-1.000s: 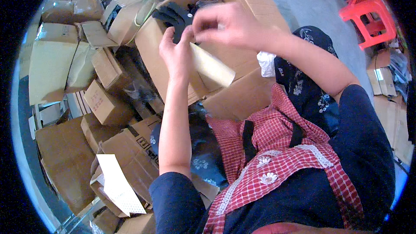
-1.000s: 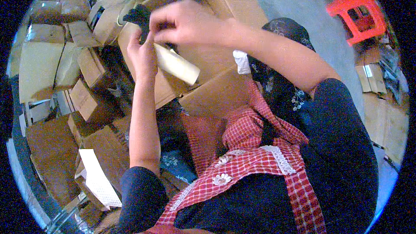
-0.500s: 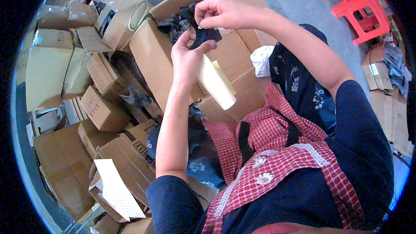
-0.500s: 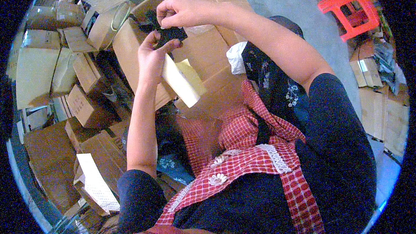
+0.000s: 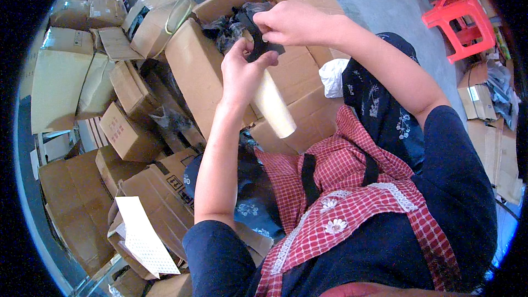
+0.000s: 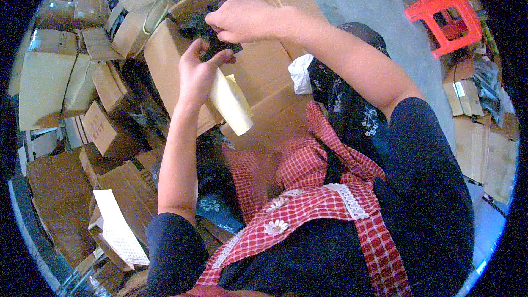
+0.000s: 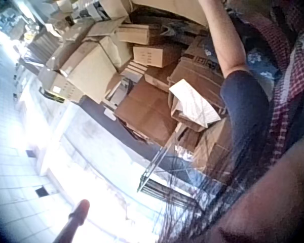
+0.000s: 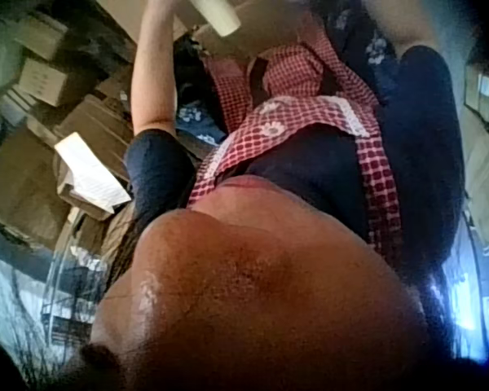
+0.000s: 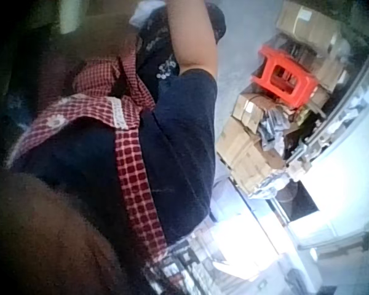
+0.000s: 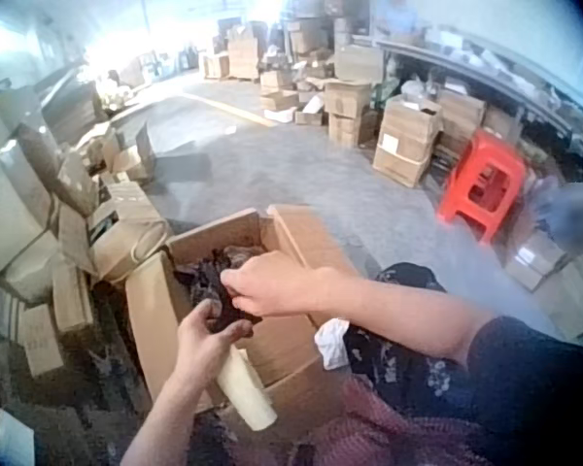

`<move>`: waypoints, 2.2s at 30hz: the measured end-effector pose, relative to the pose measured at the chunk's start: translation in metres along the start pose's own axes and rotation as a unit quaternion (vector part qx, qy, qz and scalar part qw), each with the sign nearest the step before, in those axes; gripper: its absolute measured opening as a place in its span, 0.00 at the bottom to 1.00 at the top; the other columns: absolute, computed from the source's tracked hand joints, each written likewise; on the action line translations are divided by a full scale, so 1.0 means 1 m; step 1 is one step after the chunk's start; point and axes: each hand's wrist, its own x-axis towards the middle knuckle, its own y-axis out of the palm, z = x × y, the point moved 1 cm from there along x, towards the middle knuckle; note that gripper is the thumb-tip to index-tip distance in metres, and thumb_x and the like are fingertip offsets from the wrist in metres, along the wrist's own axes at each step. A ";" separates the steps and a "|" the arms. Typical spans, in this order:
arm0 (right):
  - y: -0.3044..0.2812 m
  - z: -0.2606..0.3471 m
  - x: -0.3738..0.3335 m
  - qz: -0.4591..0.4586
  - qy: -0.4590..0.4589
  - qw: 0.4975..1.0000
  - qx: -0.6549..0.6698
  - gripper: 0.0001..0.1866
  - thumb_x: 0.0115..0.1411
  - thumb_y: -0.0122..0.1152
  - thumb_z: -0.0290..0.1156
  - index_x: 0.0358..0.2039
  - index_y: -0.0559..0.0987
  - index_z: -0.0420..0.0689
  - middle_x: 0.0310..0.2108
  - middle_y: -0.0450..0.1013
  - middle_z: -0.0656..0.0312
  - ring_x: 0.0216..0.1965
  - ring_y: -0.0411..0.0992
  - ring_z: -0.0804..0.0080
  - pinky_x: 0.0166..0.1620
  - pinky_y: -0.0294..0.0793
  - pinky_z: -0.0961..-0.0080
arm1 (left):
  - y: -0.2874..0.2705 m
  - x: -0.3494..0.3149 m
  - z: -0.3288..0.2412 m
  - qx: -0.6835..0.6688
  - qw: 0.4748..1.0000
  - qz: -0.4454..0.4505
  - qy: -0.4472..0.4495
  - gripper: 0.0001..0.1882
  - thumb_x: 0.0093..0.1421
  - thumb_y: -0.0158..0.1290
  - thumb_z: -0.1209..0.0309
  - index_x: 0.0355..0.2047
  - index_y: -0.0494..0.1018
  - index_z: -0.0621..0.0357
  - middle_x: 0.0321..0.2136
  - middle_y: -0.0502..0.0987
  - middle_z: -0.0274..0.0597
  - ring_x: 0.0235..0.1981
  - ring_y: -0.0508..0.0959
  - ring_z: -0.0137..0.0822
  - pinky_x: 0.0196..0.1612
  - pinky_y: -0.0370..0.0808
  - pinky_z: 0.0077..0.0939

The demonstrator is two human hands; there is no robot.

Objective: The person labels black plastic components, wipes them with a cloth, and places them into plastic bags.

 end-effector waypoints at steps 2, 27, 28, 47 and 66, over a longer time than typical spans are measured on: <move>-0.007 0.000 -0.001 0.022 0.015 0.999 -0.024 0.21 0.49 0.62 0.50 0.30 0.77 0.43 0.28 0.77 0.51 0.33 0.77 0.51 0.36 0.76 0.57 | -0.003 0.000 0.010 0.019 1.000 0.015 0.011 0.13 0.50 0.64 0.75 0.33 0.73 0.64 0.29 0.80 0.43 0.28 0.80 0.32 0.32 0.73 0.23; -0.020 -0.025 -0.007 0.068 0.071 0.987 0.130 0.34 0.45 0.67 0.57 0.37 0.78 0.35 0.23 0.74 0.52 0.25 0.74 0.60 0.29 0.72 0.67 | 0.005 -0.006 -0.007 -0.247 0.967 0.035 -0.055 0.10 0.64 0.53 0.69 0.30 0.70 0.63 0.27 0.79 0.39 0.27 0.79 0.28 0.30 0.75 0.19; -0.019 -0.026 -0.006 0.049 0.040 0.995 0.078 0.33 0.44 0.66 0.59 0.33 0.80 0.36 0.24 0.76 0.49 0.29 0.77 0.54 0.33 0.76 0.62 | 0.005 -0.006 -0.008 -0.231 0.971 0.035 -0.048 0.09 0.64 0.53 0.69 0.31 0.71 0.63 0.27 0.79 0.39 0.27 0.80 0.28 0.29 0.75 0.19; -0.019 -0.001 -0.012 0.025 -0.097 0.958 0.269 0.10 0.54 0.56 0.25 0.38 0.71 0.41 0.24 0.71 0.62 0.26 0.71 0.74 0.30 0.70 0.74 | 0.008 -0.008 -0.017 -0.166 0.984 0.067 -0.003 0.11 0.61 0.56 0.71 0.39 0.72 0.65 0.33 0.78 0.37 0.33 0.78 0.27 0.37 0.76 0.22; -0.030 -0.027 -0.004 -0.136 0.139 0.978 0.075 0.17 0.56 0.63 0.41 0.38 0.76 0.42 0.34 0.76 0.53 0.34 0.76 0.58 0.38 0.74 0.63 | 0.002 0.001 0.021 -0.099 0.988 -0.115 0.017 0.11 0.61 0.56 0.65 0.29 0.73 0.61 0.23 0.73 0.31 0.25 0.69 0.21 0.27 0.66 0.18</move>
